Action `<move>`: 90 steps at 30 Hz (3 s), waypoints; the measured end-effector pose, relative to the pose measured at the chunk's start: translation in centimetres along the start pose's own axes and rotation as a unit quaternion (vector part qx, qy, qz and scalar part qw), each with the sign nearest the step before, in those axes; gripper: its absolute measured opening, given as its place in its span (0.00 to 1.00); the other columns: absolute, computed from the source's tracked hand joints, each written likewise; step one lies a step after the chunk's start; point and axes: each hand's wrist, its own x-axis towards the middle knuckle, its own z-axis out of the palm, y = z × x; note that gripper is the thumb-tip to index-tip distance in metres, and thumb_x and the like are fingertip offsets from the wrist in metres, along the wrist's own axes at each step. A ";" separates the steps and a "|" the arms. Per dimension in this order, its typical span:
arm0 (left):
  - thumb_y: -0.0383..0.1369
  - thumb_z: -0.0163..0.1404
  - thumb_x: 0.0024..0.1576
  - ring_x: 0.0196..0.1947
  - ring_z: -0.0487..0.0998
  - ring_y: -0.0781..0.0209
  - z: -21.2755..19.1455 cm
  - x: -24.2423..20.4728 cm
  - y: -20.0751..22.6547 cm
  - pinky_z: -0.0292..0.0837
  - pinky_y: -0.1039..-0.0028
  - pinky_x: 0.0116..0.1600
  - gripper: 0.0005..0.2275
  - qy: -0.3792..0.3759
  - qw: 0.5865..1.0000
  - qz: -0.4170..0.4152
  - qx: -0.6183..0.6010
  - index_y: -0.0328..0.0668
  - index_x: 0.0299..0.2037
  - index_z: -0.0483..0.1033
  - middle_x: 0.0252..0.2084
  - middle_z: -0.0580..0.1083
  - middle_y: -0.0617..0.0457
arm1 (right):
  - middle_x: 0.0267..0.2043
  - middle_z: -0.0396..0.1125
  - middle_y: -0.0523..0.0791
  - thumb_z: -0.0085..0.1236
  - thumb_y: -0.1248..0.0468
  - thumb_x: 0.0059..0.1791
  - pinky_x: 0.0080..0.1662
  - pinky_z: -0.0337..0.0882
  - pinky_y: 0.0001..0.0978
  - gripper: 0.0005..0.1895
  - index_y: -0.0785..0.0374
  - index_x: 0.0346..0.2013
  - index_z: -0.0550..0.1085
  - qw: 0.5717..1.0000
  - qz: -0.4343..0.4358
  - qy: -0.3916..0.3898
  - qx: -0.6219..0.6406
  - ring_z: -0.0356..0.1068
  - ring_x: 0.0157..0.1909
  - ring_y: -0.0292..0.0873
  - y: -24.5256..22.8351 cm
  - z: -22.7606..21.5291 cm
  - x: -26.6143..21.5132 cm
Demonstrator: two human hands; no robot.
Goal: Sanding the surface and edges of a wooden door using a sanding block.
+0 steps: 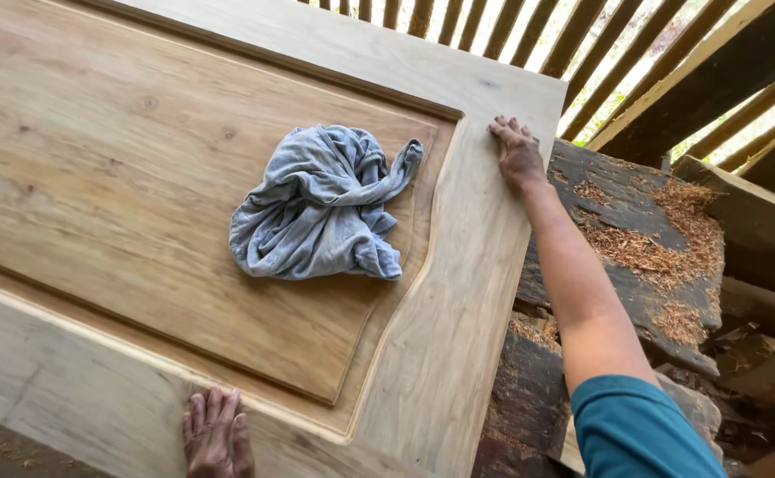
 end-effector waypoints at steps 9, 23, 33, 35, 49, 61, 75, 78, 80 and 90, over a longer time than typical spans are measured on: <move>0.49 0.31 0.67 0.78 0.55 0.38 -3.7 3.2 3.8 0.43 0.53 0.80 0.25 -0.129 0.988 -0.082 -0.010 0.41 0.58 0.75 0.72 0.64 0.39 | 0.70 0.59 0.43 0.47 0.72 0.55 0.76 0.43 0.37 0.18 0.54 0.57 0.73 0.998 -0.034 0.019 0.051 0.53 0.74 0.45 -5.5 0.3 -21.3; 0.52 0.22 0.70 0.77 0.53 0.35 -4.0 3.0 3.8 0.40 0.53 0.80 0.31 -0.109 0.992 -0.048 -0.039 0.36 0.60 0.73 0.72 0.62 0.35 | 0.66 0.66 0.41 0.51 0.71 0.48 0.71 0.54 0.39 0.22 0.61 0.57 0.75 0.986 -0.130 -0.051 0.087 0.60 0.70 0.42 -20.1 -2.4 -51.6; 0.48 0.24 0.70 0.79 0.51 0.39 -3.7 2.5 3.0 0.38 0.54 0.81 0.27 -0.144 0.987 -0.066 -0.006 0.39 0.62 0.72 0.74 0.61 0.39 | 0.80 0.44 0.50 0.51 0.58 0.49 0.76 0.37 0.41 0.32 0.69 0.66 0.63 0.716 0.312 -0.061 0.621 0.33 0.81 0.46 -10.8 -4.0 -26.1; 0.37 0.42 0.67 0.75 0.63 0.31 -3.4 2.2 3.3 0.48 0.49 0.80 0.18 -0.069 0.997 -0.039 -0.026 0.30 0.57 0.78 0.67 0.71 0.33 | 0.78 0.49 0.52 0.56 0.61 0.49 0.76 0.38 0.39 0.28 0.69 0.62 0.67 0.681 0.255 -0.037 0.685 0.40 0.80 0.45 -6.0 -2.8 -19.7; 0.43 0.40 0.62 0.71 0.67 0.27 3.3 -3.2 -7.3 0.55 0.40 0.76 0.21 -0.074 0.995 0.031 0.052 0.43 0.60 0.75 0.65 0.71 0.36 | 0.70 0.59 0.40 0.48 0.68 0.56 0.74 0.42 0.40 0.18 0.49 0.58 0.72 0.997 0.028 0.023 0.067 0.47 0.76 0.46 5.1 -2.7 -1.2; 0.51 0.28 0.69 0.77 0.55 0.36 -3.9 3.5 4.2 0.41 0.54 0.80 0.28 -0.117 0.990 -0.073 -0.016 0.35 0.58 0.75 0.71 0.65 0.37 | 0.76 0.50 0.44 0.43 0.66 0.56 0.77 0.35 0.35 0.18 0.59 0.61 0.69 0.894 0.100 -0.108 0.424 0.40 0.79 0.43 -9.8 -1.6 -30.8; 0.54 0.21 0.70 0.77 0.53 0.35 -4.0 3.0 3.7 0.39 0.55 0.79 0.33 -0.113 0.991 -0.053 -0.041 0.35 0.61 0.73 0.71 0.62 0.34 | 0.68 0.62 0.38 0.48 0.74 0.49 0.75 0.45 0.38 0.26 0.51 0.61 0.71 0.982 -0.136 -0.090 0.099 0.58 0.72 0.42 -19.6 -2.8 -48.4; 0.52 0.22 0.70 0.78 0.52 0.35 -4.5 3.2 4.3 0.37 0.53 0.79 0.31 -0.113 0.991 -0.049 -0.057 0.33 0.61 0.73 0.72 0.62 0.34 | 0.79 0.48 0.50 0.62 0.45 0.33 0.73 0.43 0.57 0.52 0.66 0.67 0.63 0.727 0.412 -0.132 0.533 0.40 0.80 0.49 -20.5 -6.0 -39.6; 0.51 0.23 0.70 0.78 0.53 0.36 -4.5 3.3 4.5 0.39 0.54 0.80 0.30 -0.126 0.988 -0.073 -0.042 0.36 0.60 0.73 0.72 0.62 0.36 | 0.78 0.50 0.52 0.58 0.63 0.47 0.76 0.34 0.42 0.25 0.68 0.58 0.71 0.623 0.328 -0.068 0.706 0.38 0.80 0.48 -15.0 -4.2 -34.8; 0.45 0.29 0.69 0.77 0.57 0.38 -3.9 2.7 3.7 0.43 0.54 0.81 0.25 -0.128 0.988 -0.086 0.003 0.36 0.58 0.75 0.70 0.65 0.35 | 0.67 0.62 0.41 0.51 0.72 0.55 0.76 0.42 0.36 0.18 0.48 0.55 0.74 0.987 -0.046 -0.001 0.152 0.53 0.75 0.46 2.9 -1.8 -9.0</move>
